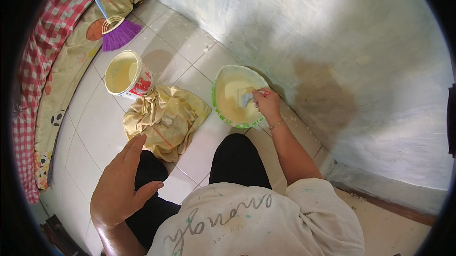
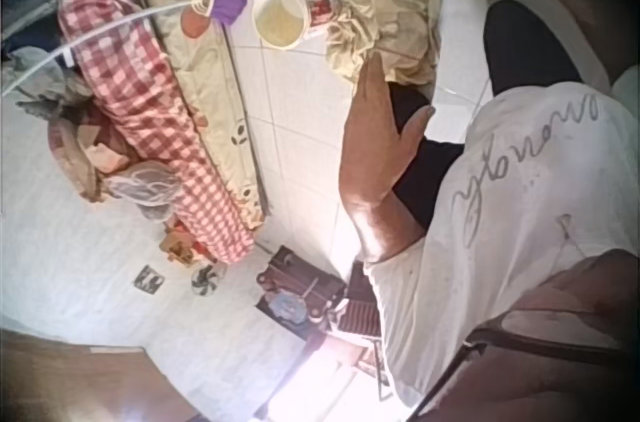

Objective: The person paints the lower section of a wall with white paint using a brush, dipping it into a bowl. They then use a cloth to wipe the floor and the wall near the baseboard to clean up excess paint.

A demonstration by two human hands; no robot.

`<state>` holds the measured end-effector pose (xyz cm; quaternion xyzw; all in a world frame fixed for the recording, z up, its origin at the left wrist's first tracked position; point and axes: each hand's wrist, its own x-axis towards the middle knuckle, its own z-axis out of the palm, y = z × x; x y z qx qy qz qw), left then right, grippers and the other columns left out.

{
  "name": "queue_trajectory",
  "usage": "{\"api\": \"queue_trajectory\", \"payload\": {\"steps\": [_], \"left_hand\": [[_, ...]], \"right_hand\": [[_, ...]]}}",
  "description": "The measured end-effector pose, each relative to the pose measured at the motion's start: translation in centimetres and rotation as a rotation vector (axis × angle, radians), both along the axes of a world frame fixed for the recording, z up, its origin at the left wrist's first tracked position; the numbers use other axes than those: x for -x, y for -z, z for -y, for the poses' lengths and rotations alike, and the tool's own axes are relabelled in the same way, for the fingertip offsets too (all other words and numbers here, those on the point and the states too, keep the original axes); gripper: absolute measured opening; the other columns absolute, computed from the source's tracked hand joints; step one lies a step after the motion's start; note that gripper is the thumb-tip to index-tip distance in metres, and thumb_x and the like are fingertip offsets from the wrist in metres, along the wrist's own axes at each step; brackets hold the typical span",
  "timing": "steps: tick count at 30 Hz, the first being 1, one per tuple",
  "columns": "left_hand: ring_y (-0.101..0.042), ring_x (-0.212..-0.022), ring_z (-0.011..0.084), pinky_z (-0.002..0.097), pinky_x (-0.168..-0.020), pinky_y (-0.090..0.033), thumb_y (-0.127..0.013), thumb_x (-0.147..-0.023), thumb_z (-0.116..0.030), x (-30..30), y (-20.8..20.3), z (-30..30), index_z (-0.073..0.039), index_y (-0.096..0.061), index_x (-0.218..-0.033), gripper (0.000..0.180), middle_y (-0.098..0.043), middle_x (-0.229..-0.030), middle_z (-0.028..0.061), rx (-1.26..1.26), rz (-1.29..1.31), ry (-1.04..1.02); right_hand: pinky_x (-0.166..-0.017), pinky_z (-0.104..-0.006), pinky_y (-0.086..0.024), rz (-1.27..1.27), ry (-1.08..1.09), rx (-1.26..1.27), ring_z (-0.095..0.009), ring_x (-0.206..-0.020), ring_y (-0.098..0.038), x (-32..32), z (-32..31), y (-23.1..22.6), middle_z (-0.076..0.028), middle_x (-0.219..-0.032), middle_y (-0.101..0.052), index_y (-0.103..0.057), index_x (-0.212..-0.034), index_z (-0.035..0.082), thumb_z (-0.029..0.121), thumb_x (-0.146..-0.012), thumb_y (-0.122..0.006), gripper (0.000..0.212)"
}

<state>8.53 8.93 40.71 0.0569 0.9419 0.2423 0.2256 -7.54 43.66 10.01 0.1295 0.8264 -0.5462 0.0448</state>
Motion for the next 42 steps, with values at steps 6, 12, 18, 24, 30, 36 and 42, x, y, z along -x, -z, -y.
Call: {"api": "queue_trajectory", "payload": {"steps": [6,12,18,24,30,36,42], "left_hand": [[-0.043,-0.127,0.0423,0.0418,-0.105,-0.037,-0.075,-0.075,-0.026,0.1,-0.3,0.1,0.004,-0.03,-0.142,0.086,-0.042,-0.139,0.0287,-0.026,-0.003,0.02],[-0.044,-0.126,0.0427,0.0421,-0.104,-0.037,-0.075,-0.075,-0.028,0.4,-0.5,-0.4,0.004,-0.031,-0.141,0.085,-0.044,-0.138,0.0283,-0.028,-0.018,0.039],[-0.044,-0.128,0.0402,0.0404,-0.106,-0.036,-0.077,-0.073,-0.029,0.3,-0.6,-0.5,0.005,-0.034,-0.14,0.086,-0.045,-0.138,0.0267,-0.041,-0.01,0.001],[-0.045,-0.127,0.0413,0.0406,-0.105,-0.037,-0.077,-0.074,-0.029,0.7,-0.7,-1.3,0.006,-0.035,-0.139,0.086,-0.046,-0.137,0.027,-0.092,0.003,-0.003],[-0.046,-0.126,0.0417,0.041,-0.104,-0.038,-0.076,-0.074,-0.028,0.5,-0.2,-1.3,0.006,-0.035,-0.139,0.084,-0.047,-0.136,0.0274,-0.054,-0.015,0.033],[-0.046,-0.126,0.0411,0.0404,-0.104,-0.038,-0.077,-0.074,-0.027,0.5,-0.2,-1.4,0.006,-0.034,-0.139,0.084,-0.047,-0.136,0.0277,-0.058,-0.022,0.042],[-0.046,-0.126,0.0415,0.0402,-0.104,-0.037,-0.078,-0.074,-0.024,0.4,0.0,-1.2,0.006,-0.034,-0.14,0.085,-0.046,-0.136,0.0277,-0.075,-0.057,0.085]], "right_hand": [[-0.049,-0.0231,-0.044,-0.065,0.036,0.184,-0.008,-0.055,-0.056,-1.9,-0.6,-10.0,-0.004,-0.067,-0.064,-0.069,-0.093,-0.001,0.015,-0.087,-0.068,0.017],[-0.051,-0.0224,-0.045,-0.083,0.1,0.304,-0.008,-0.057,-0.056,-3.6,-2.3,-10.5,-0.004,-0.067,-0.063,-0.068,-0.098,-0.001,0.014,-0.087,-0.069,0.019],[-0.05,-0.0236,-0.048,-0.075,0.093,0.095,-0.01,-0.056,-0.057,-6.2,-3.8,-2.5,-0.004,-0.07,-0.063,-0.067,-0.1,-0.002,0.011,-0.088,-0.066,0.018],[-0.053,-0.0295,-0.055,0.072,0.291,0.461,-0.016,-0.059,-0.061,-6.9,-4.8,-2.5,-0.01,-0.077,-0.064,-0.065,-0.103,-0.003,0.013,-0.089,-0.062,0.022],[-0.062,-0.0341,-0.056,0.3,0.387,0.701,-0.02,-0.066,-0.064,-9.5,-7.3,-1.9,-0.015,-0.087,-0.067,-0.061,-0.109,-0.004,0.02,-0.092,-0.054,0.03],[-0.063,-0.0316,-0.054,0.537,0.24,0.817,-0.019,-0.066,-0.064,-11.2,-8.8,-2.8,-0.015,-0.09,-0.069,-0.059,-0.114,-0.003,0.013,-0.086,-0.053,0.033],[-0.052,-0.0257,-0.045,0.604,0.072,0.357,-0.012,-0.058,-0.056,-10.5,-9.6,-2.4,-0.007,-0.077,-0.066,-0.061,-0.109,-0.002,0.008,-0.082,-0.059,0.028]]}}
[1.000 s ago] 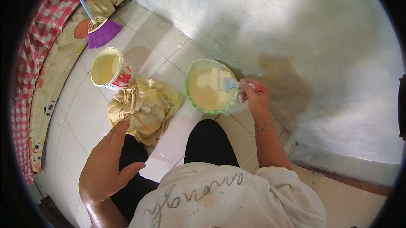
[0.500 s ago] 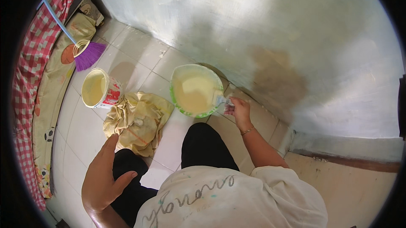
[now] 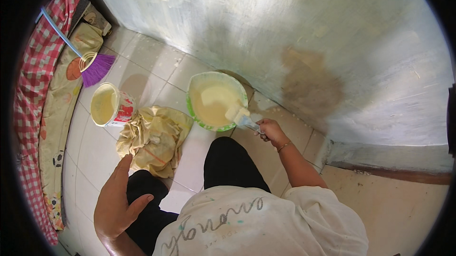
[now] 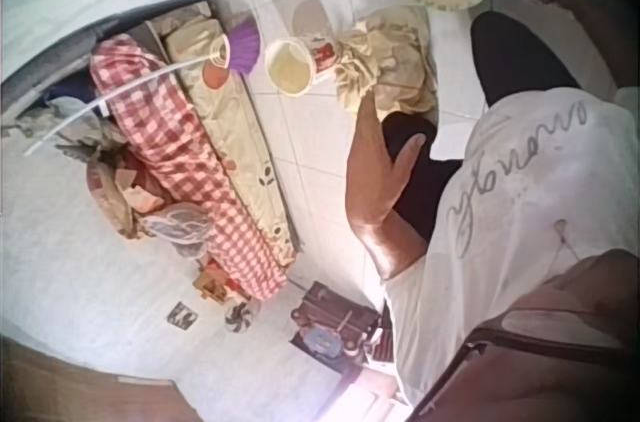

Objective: The person paints the lower section of a wall with white paint using a brush, dipping it into a bowl. They then use a cloth to wipe the floor and the wall near the baseboard to clean up excess paint.

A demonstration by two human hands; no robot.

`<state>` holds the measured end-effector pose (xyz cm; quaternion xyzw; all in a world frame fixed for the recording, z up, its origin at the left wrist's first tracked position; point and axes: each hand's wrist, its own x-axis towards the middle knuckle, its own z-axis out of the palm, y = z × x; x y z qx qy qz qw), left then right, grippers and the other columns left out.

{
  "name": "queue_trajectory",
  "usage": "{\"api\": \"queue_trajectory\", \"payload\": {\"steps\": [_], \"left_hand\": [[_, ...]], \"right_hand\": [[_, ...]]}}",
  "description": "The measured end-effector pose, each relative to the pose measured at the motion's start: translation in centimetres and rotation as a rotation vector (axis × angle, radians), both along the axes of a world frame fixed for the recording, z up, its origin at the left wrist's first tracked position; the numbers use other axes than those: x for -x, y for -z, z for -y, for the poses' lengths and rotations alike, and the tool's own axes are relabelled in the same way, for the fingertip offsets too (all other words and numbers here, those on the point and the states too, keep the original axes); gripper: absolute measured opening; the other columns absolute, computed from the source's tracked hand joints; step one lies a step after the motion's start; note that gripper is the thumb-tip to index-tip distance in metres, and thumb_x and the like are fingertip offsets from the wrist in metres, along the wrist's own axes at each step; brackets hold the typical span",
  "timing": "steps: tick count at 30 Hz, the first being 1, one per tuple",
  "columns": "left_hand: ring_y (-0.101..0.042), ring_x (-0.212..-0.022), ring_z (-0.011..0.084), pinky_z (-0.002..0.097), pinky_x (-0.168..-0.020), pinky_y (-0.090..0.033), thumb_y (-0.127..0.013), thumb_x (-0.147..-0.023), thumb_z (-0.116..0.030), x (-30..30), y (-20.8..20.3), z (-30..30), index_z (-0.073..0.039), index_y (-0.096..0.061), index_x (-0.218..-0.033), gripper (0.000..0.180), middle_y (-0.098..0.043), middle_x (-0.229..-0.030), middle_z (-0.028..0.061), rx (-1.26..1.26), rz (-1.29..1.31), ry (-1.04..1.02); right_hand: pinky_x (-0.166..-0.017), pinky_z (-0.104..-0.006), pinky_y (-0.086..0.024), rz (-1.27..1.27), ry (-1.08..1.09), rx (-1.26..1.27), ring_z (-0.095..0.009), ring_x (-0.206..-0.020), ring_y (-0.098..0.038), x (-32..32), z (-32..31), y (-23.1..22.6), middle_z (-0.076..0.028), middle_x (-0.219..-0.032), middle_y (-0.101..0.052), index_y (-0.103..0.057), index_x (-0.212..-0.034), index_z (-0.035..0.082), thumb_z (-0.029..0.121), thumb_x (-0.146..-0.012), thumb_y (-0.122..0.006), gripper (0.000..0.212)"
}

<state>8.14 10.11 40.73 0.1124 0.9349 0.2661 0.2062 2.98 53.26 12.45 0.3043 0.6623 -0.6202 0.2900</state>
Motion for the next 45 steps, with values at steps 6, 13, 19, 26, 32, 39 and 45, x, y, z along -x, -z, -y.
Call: {"api": "queue_trajectory", "payload": {"steps": [6,13,19,26,32,39,45], "left_hand": [[-0.045,-0.129,0.038,0.0394,-0.107,-0.034,-0.078,-0.071,-0.022,-0.1,-0.1,-0.1,0.006,-0.034,-0.14,0.086,-0.048,-0.136,0.0261,0.016,0.04,-0.052],[-0.045,-0.129,0.0377,0.0394,-0.107,-0.034,-0.078,-0.071,-0.023,-0.2,-0.1,-0.1,0.006,-0.034,-0.141,0.088,-0.047,-0.136,0.0258,0.0,0.034,-0.046],[-0.044,-0.13,0.0376,0.0393,-0.108,-0.033,-0.078,-0.071,-0.023,-0.2,-0.2,-0.1,0.006,-0.033,-0.141,0.087,-0.047,-0.136,0.0261,-0.009,0.036,-0.05],[-0.044,-0.13,0.0374,0.0394,-0.108,-0.033,-0.078,-0.071,-0.025,-0.2,0.0,-0.5,0.006,-0.034,-0.141,0.088,-0.047,-0.136,0.0265,0.005,0.057,-0.062],[-0.044,-0.13,0.0374,0.0395,-0.108,-0.033,-0.078,-0.072,-0.025,0.0,-0.1,-0.8,0.005,-0.034,-0.14,0.087,-0.047,-0.137,0.0262,-0.007,0.07,-0.073],[-0.045,-0.127,0.0398,0.0399,-0.105,-0.036,-0.077,-0.073,-0.024,0.0,-0.2,-0.7,0.005,-0.034,-0.14,0.085,-0.047,-0.136,0.0259,0.011,0.048,-0.041],[-0.046,-0.126,0.0415,0.0407,-0.103,-0.039,-0.077,-0.073,-0.024,0.4,-0.3,-0.8,0.004,-0.033,-0.14,0.085,-0.047,-0.137,0.0259,-0.016,0.028,-0.032]], "right_hand": [[-0.05,-0.0256,-0.039,-0.337,-0.036,-0.201,-0.009,-0.054,-0.051,-0.1,0.8,2.3,-0.003,-0.064,-0.059,-0.068,-0.087,-0.001,0.026,-0.084,-0.07,0.027],[-0.057,-0.0292,-0.046,-0.443,-0.158,-0.466,-0.014,-0.061,-0.058,-0.4,0.8,2.9,-0.007,-0.066,-0.064,-0.07,-0.092,-0.002,0.028,-0.084,-0.071,0.031],[-0.064,-0.0355,-0.048,-0.858,-0.297,-0.969,-0.029,-0.072,-0.062,-0.8,3.3,-1.3,-0.011,-0.08,-0.064,-0.069,-0.095,0.007,0.021,-0.083,-0.068,0.018],[-0.065,-0.0399,-0.049,-0.869,-0.499,-1.128,-0.029,-0.075,-0.06,-1.6,3.6,-0.6,-0.009,-0.083,-0.057,-0.064,-0.107,0.012,0.015,-0.082,-0.065,0.025],[-0.065,-0.0401,-0.049,-0.95,-0.422,-1.048,-0.03,-0.074,-0.06,-1.5,4.4,-1.3,-0.009,-0.083,-0.056,-0.064,-0.107,0.012,0.013,-0.081,-0.064,0.025],[-0.063,-0.0397,-0.049,-1.021,-0.36,-1.002,-0.03,-0.072,-0.059,0.0,7.3,-6.4,-0.009,-0.081,-0.056,-0.064,-0.107,0.01,0.011,-0.082,-0.065,0.025],[-0.065,-0.042,-0.049,-0.891,-0.491,-1.08,-0.031,-0.074,-0.061,1.7,6.6,-3.3,-0.01,-0.083,-0.059,-0.063,-0.107,0.01,0.014,-0.084,-0.061,0.023]]}}
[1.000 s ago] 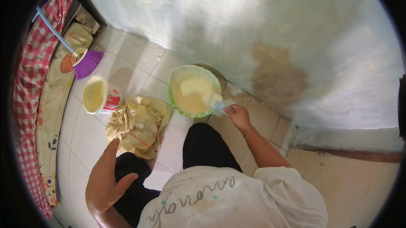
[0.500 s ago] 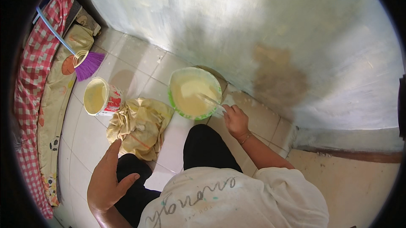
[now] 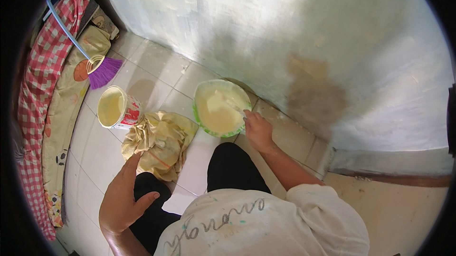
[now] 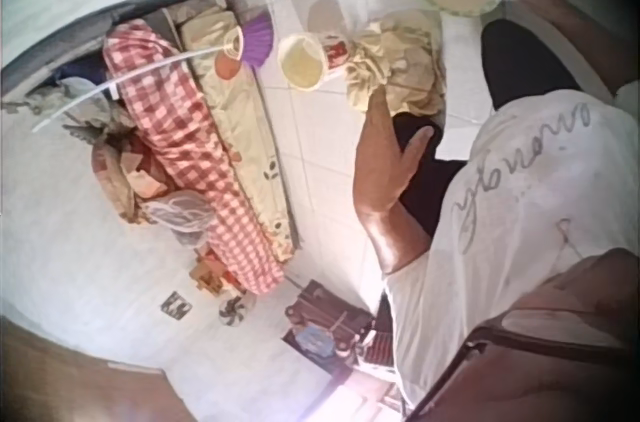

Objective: The person paints the lower section of a wall with white paint using a brush, dipping it into a bowl. They then use a cloth to wipe the floor and the wall near the baseboard to clean up excess paint.

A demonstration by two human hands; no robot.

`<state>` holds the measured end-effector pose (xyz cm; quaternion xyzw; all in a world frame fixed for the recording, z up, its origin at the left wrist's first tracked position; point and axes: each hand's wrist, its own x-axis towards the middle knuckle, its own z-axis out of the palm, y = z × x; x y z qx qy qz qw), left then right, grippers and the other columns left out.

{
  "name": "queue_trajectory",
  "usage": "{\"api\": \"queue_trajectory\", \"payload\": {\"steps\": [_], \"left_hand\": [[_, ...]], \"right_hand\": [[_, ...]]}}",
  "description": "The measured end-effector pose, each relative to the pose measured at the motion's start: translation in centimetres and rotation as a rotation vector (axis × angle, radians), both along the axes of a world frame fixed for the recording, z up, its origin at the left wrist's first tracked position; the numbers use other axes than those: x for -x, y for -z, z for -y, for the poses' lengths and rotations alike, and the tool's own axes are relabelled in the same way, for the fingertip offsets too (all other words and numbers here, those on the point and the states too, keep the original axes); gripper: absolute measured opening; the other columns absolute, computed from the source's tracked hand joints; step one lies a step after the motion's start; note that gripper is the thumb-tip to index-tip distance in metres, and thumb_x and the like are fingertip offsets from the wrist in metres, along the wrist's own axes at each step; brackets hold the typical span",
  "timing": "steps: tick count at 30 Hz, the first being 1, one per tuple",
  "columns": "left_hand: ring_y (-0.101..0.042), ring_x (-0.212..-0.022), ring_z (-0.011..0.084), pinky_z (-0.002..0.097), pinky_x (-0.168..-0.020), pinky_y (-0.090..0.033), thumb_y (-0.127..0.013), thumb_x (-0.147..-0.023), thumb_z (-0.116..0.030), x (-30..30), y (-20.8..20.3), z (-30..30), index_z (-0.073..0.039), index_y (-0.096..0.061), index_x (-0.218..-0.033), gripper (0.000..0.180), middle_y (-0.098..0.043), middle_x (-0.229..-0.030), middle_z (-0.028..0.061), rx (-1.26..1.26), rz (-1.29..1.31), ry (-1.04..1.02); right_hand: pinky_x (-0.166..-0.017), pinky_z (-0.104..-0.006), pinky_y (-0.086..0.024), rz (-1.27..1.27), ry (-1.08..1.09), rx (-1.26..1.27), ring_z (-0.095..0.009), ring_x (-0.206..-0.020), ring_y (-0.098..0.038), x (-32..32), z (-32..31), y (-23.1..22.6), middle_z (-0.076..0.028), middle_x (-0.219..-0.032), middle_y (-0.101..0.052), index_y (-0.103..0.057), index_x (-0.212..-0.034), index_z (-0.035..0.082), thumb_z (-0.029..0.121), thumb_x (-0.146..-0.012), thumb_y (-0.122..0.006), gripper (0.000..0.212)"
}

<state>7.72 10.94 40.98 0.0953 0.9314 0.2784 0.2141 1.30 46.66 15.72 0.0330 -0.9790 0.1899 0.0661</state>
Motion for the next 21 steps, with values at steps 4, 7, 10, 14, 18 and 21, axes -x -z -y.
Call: {"api": "queue_trajectory", "payload": {"steps": [4,7,10,14,18,21], "left_hand": [[-0.045,-0.126,0.0418,0.0405,-0.103,-0.038,-0.076,-0.074,-0.026,-0.3,-0.5,0.4,0.005,-0.032,-0.14,0.085,-0.046,-0.137,0.0268,0.025,-0.002,0.012],[-0.045,-0.127,0.0421,0.0407,-0.104,-0.038,-0.076,-0.075,-0.028,-0.5,-0.3,0.6,0.006,-0.032,-0.14,0.086,-0.045,-0.137,0.0278,0.042,0.014,-0.012],[-0.044,-0.127,0.0421,0.041,-0.104,-0.038,-0.076,-0.075,-0.029,-0.5,-0.5,0.6,0.006,-0.032,-0.14,0.086,-0.044,-0.138,0.0282,0.013,0.0,0.001],[-0.044,-0.127,0.042,0.0409,-0.104,-0.038,-0.076,-0.074,-0.029,-0.3,0.1,0.1,0.006,-0.032,-0.14,0.086,-0.044,-0.138,0.028,0.018,-0.004,0.017],[-0.044,-0.127,0.042,0.0412,-0.104,-0.037,-0.076,-0.074,-0.028,-0.4,-0.8,0.5,0.005,-0.033,-0.14,0.085,-0.045,-0.137,0.0278,0.038,-0.008,0.006],[-0.045,-0.126,0.0421,0.0414,-0.104,-0.037,-0.076,-0.074,-0.027,-0.3,-0.3,0.3,0.004,-0.033,-0.14,0.085,-0.046,-0.136,0.0276,0.04,0.018,-0.001]], "right_hand": [[-0.066,-0.0436,-0.049,0.086,0.044,-0.022,-0.032,-0.077,-0.062,-0.1,0.1,2.3,-0.012,-0.085,-0.06,-0.063,-0.107,0.01,0.015,-0.085,-0.059,0.023],[-0.066,-0.0441,-0.049,0.093,0.057,0.037,-0.033,-0.077,-0.062,-0.1,1.2,0.8,-0.012,-0.084,-0.06,-0.063,-0.108,0.012,0.016,-0.085,-0.059,0.023],[-0.067,-0.045,-0.049,0.098,0.083,0.069,-0.033,-0.077,-0.062,-0.1,1.6,-1.0,-0.012,-0.085,-0.06,-0.063,-0.109,0.013,0.017,-0.084,-0.061,0.025],[-0.066,-0.044,-0.05,0.025,0.059,0.1,-0.033,-0.077,-0.061,-1.0,0.6,-0.2,-0.012,-0.085,-0.06,-0.063,-0.111,0.013,0.015,-0.085,-0.061,0.026],[-0.066,-0.0422,-0.05,0.046,0.077,0.024,-0.032,-0.076,-0.061,-1.1,1.0,2.5,-0.012,-0.083,-0.059,-0.063,-0.111,0.011,0.014,-0.084,-0.061,0.027],[-0.066,-0.0419,-0.05,-0.023,0.124,0.204,-0.032,-0.077,-0.062,-1.5,2.1,-0.3,-0.012,-0.083,-0.059,-0.063,-0.11,0.011,0.014,-0.083,-0.062,0.028]]}}
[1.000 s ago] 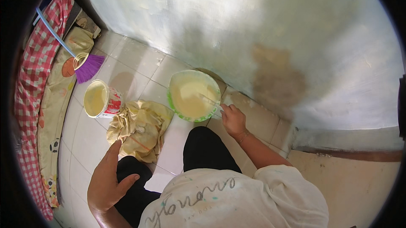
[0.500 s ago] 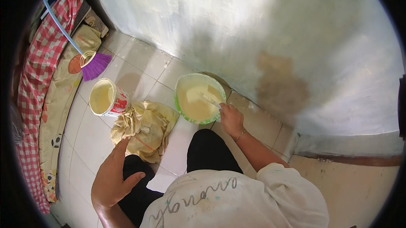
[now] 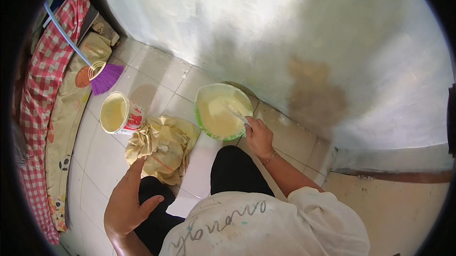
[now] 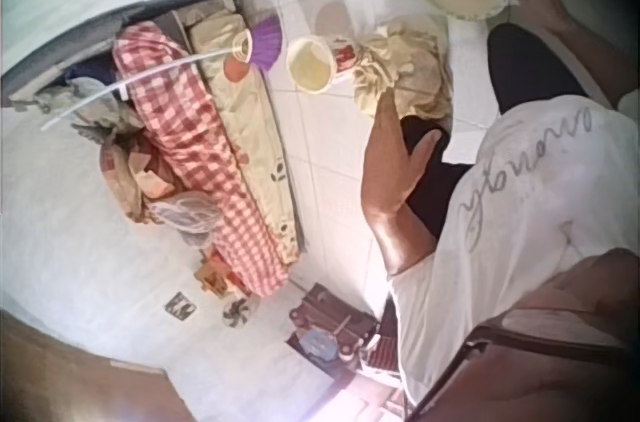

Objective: The person paints the lower section of a wall with white paint using a brush, dipping it into a bowl. They then use a cloth to wipe the floor and the wall near the baseboard to clean up excess paint.

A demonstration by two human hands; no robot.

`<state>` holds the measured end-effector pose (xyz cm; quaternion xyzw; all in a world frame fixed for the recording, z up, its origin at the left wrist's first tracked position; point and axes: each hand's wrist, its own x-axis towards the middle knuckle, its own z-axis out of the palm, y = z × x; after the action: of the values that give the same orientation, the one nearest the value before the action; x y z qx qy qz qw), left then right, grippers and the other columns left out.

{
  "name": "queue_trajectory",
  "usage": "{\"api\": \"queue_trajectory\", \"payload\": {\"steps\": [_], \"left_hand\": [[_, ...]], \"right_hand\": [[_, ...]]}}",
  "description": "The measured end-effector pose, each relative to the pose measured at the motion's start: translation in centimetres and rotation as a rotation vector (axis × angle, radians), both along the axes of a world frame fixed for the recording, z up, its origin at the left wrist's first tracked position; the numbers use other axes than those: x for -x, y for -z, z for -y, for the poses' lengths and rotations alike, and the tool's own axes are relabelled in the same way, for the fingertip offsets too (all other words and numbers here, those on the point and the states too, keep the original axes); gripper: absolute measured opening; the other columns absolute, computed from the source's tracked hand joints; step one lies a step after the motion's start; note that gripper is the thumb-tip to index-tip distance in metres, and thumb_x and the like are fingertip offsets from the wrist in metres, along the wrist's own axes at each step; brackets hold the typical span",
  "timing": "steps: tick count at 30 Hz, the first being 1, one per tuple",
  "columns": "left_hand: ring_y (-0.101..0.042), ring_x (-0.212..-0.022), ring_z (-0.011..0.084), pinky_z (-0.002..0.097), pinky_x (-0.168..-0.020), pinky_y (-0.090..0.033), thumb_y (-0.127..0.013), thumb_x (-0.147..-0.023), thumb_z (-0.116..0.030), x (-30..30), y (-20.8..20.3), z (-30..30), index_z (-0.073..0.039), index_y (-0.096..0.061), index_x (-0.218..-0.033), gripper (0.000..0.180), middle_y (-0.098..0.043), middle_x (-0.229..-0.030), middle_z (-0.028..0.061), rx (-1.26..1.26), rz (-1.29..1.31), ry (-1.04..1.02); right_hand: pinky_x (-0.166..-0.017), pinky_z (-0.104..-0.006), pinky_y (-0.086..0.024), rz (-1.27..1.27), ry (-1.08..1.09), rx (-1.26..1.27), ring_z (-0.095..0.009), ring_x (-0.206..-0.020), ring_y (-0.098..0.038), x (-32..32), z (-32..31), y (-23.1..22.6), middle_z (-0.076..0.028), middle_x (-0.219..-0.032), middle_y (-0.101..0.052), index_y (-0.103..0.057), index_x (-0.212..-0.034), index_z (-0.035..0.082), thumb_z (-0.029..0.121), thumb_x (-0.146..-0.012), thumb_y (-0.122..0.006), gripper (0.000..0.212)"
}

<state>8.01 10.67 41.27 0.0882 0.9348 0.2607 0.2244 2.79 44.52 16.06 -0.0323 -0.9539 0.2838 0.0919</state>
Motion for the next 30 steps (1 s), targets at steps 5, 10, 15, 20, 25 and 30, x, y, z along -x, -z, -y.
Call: {"api": "queue_trajectory", "payload": {"steps": [5,10,15,20,25,30], "left_hand": [[-0.045,-0.126,0.0414,0.0404,-0.105,-0.037,-0.077,-0.073,-0.025,0.4,-0.2,-0.5,0.005,-0.034,-0.139,0.085,-0.047,-0.135,0.0278,-0.034,-0.013,0.018],[-0.043,-0.131,0.0352,0.0397,-0.108,-0.033,-0.078,-0.069,-0.02,0.3,0.8,-0.4,0.006,-0.035,-0.14,0.087,-0.046,-0.139,0.0252,-0.013,0.053,-0.029],[-0.044,-0.129,0.0365,0.0403,-0.107,-0.034,-0.078,-0.071,-0.018,0.7,1.8,-0.2,0.007,-0.034,-0.14,0.085,-0.046,-0.137,0.0259,-0.004,0.045,0.017],[-0.046,-0.127,0.0382,0.0399,-0.106,-0.035,-0.078,-0.071,-0.017,1.4,3.6,0.5,0.007,-0.035,-0.14,0.085,-0.047,-0.137,0.0263,0.059,0.078,-0.005],[-0.049,-0.124,0.0391,0.042,-0.103,-0.039,-0.08,-0.072,-0.018,2.4,4.9,-0.2,0.004,-0.035,-0.141,0.086,-0.046,-0.138,0.0255,0.094,0.172,-0.177],[-0.05,-0.123,0.0394,0.0437,-0.1,-0.043,-0.079,-0.073,-0.017,3.2,6.1,0.4,0.005,-0.034,-0.142,0.085,-0.044,-0.139,0.0269,0.145,0.17,-0.151]], "right_hand": [[-0.068,-0.0414,-0.05,0.1,-0.025,-0.051,-0.032,-0.077,-0.061,0.1,-1.7,2.8,-0.012,-0.085,-0.06,-0.062,-0.111,0.01,0.014,-0.086,-0.061,0.026],[-0.07,-0.0412,-0.05,-0.006,0.05,0.127,-0.032,-0.079,-0.061,-0.9,-2.3,2.3,-0.013,-0.089,-0.06,-0.061,-0.115,0.01,0.014,-0.086,-0.059,0.028],[-0.071,-0.042,-0.05,-0.013,0.281,0.018,-0.034,-0.08,-0.061,-1.5,-7.6,6.5,-0.015,-0.093,-0.059,-0.061,-0.115,0.009,0.014,-0.087,-0.059,0.028],[-0.071,-0.0434,-0.052,0.027,0.352,-0.151,-0.035,-0.081,-0.061,-3.5,-13.5,10.3,-0.017,-0.096,-0.058,-0.06,-0.118,0.008,0.013,-0.087,-0.056,0.032],[-0.073,-0.0438,-0.052,0.125,0.558,-0.217,-0.035,-0.083,-0.061,-4.7,-18.0,12.2,-0.017,-0.097,-0.059,-0.06,-0.118,0.01,0.013,-0.086,-0.056,0.032],[-0.075,-0.0454,-0.051,0.254,0.726,-0.236,-0.035,-0.087,-0.062,-7.6,-21.7,12.9,-0.018,-0.101,-0.059,-0.06,-0.12,0.012,0.015,-0.088,-0.056,0.032]]}}
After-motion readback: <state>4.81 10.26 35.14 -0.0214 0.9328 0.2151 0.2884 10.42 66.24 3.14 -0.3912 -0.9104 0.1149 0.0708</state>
